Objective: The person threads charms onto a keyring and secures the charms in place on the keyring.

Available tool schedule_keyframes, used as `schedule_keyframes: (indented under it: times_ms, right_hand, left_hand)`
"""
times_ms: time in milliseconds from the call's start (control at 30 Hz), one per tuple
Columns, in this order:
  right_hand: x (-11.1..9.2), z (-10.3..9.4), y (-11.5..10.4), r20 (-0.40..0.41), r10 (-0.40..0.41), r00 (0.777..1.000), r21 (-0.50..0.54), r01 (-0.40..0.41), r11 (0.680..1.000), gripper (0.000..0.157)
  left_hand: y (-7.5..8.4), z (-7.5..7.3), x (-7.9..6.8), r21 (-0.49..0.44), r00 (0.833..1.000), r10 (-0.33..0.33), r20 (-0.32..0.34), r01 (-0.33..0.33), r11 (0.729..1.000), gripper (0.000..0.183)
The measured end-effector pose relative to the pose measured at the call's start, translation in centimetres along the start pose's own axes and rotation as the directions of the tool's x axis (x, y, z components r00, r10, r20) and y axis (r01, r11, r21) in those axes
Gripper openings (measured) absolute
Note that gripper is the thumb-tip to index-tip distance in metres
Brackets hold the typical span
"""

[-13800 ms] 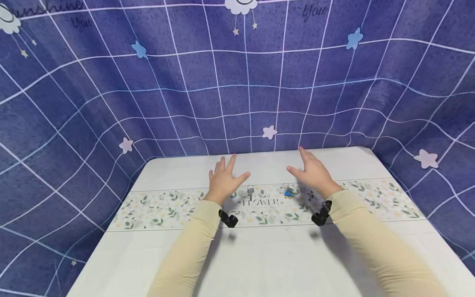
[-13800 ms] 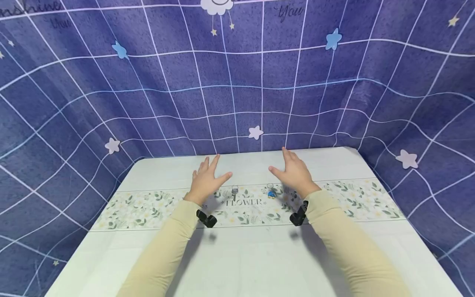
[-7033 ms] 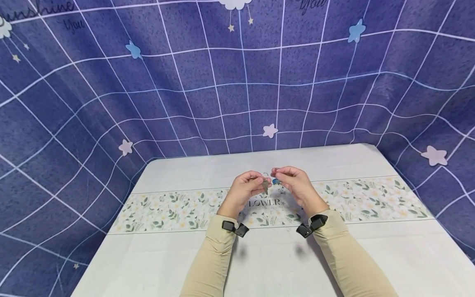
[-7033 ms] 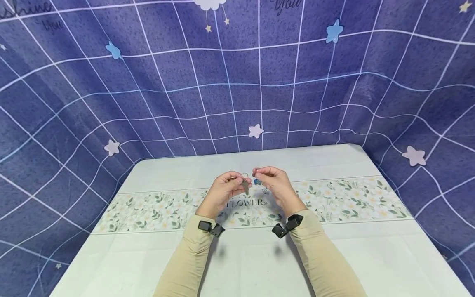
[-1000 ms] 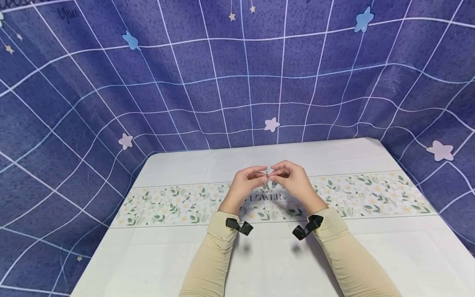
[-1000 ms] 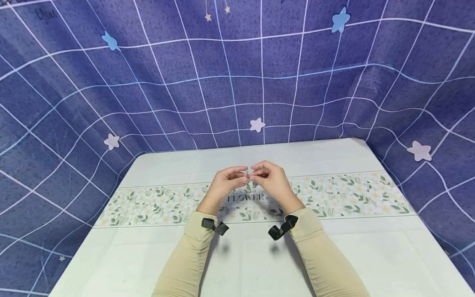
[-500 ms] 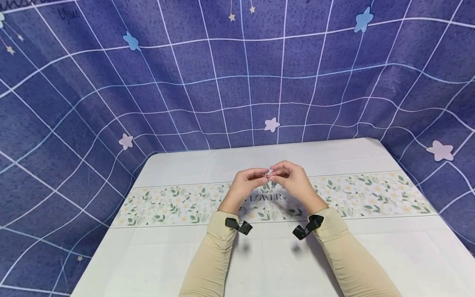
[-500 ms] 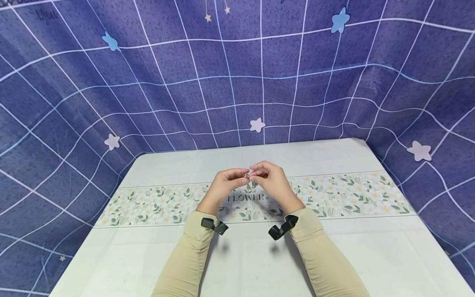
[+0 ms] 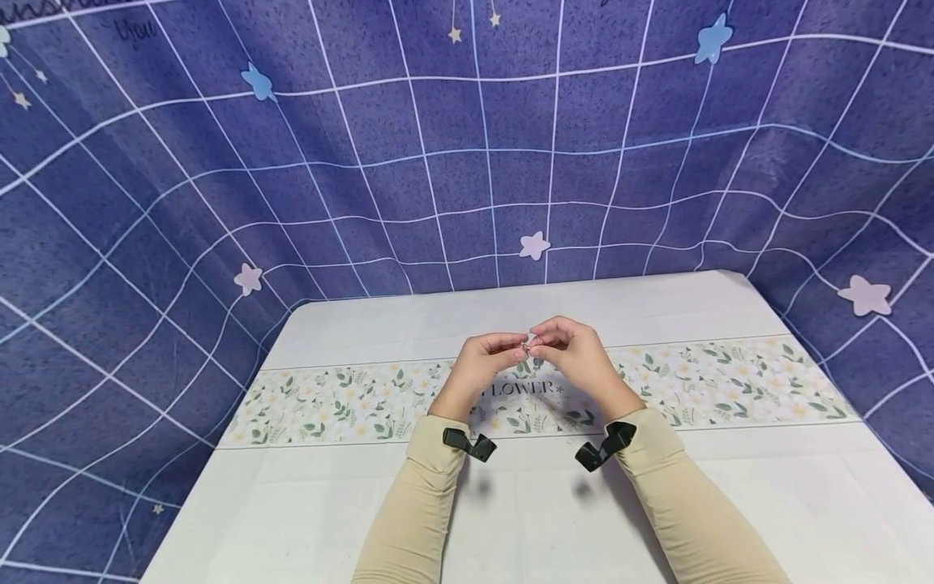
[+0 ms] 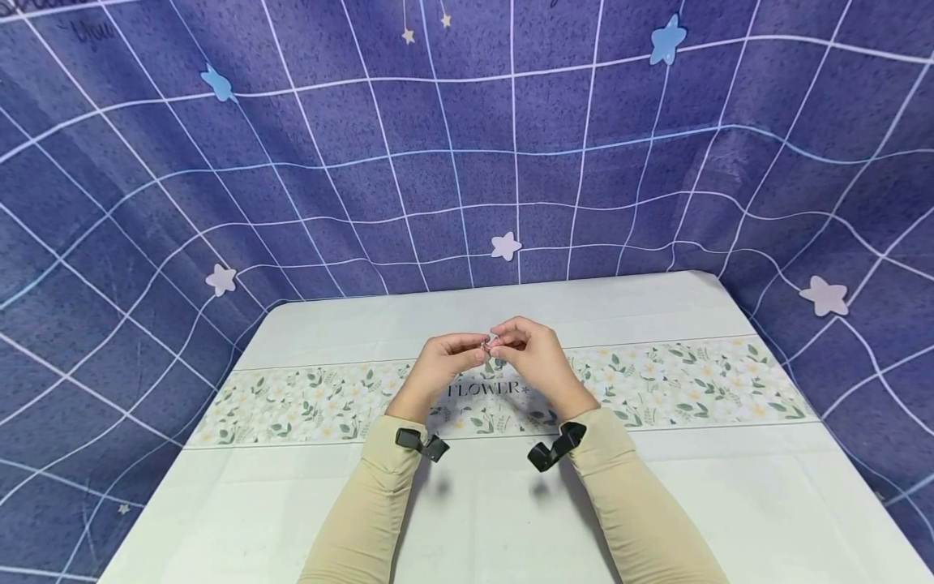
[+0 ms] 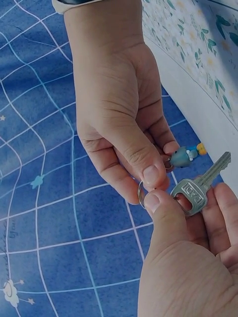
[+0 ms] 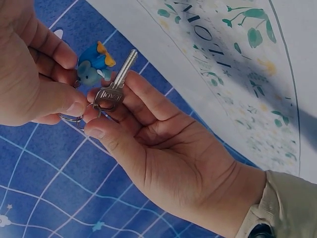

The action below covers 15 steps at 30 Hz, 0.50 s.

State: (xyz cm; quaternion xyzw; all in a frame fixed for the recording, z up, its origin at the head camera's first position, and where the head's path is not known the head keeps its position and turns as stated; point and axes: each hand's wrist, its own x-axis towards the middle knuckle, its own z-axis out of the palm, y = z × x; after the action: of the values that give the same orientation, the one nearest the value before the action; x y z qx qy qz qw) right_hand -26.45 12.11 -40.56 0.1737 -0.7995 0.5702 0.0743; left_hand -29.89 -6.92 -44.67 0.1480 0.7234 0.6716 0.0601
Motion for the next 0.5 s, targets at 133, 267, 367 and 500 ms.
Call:
schedule_keyframes:
  times_ms: [133, 267, 367, 500]
  right_hand:
    - [-0.11, -0.08, -0.18, 0.004, -0.012, 1.000, 0.015, 0.012, 1.000, 0.025]
    - [-0.10, -0.04, -0.13, 0.006, -0.007, 1.000, 0.020, 0.007, 1.000, 0.025]
    - [-0.09, -0.02, -0.12, 0.008, -0.006, 1.000, 0.020, 0.005, 1.000, 0.025]
    - [-0.15, -0.02, -0.21, 0.012, -0.007, 1.000, 0.013, 0.007, 1.000, 0.024]
  left_hand:
    - [0.41, 0.02, -0.17, -0.001, 1.000, -0.003, 0.011, 0.003, 1.000, 0.032]
    - [0.02, -0.02, -0.09, 0.007, 1.000, 0.008, 0.004, -0.008, 1.000, 0.031]
    - [0.06, -0.05, -0.12, 0.006, 1.000, 0.006, 0.005, -0.006, 1.000, 0.031]
    - [0.05, -0.08, -0.10, 0.000, 1.000, -0.010, 0.007, 0.010, 1.000, 0.030]
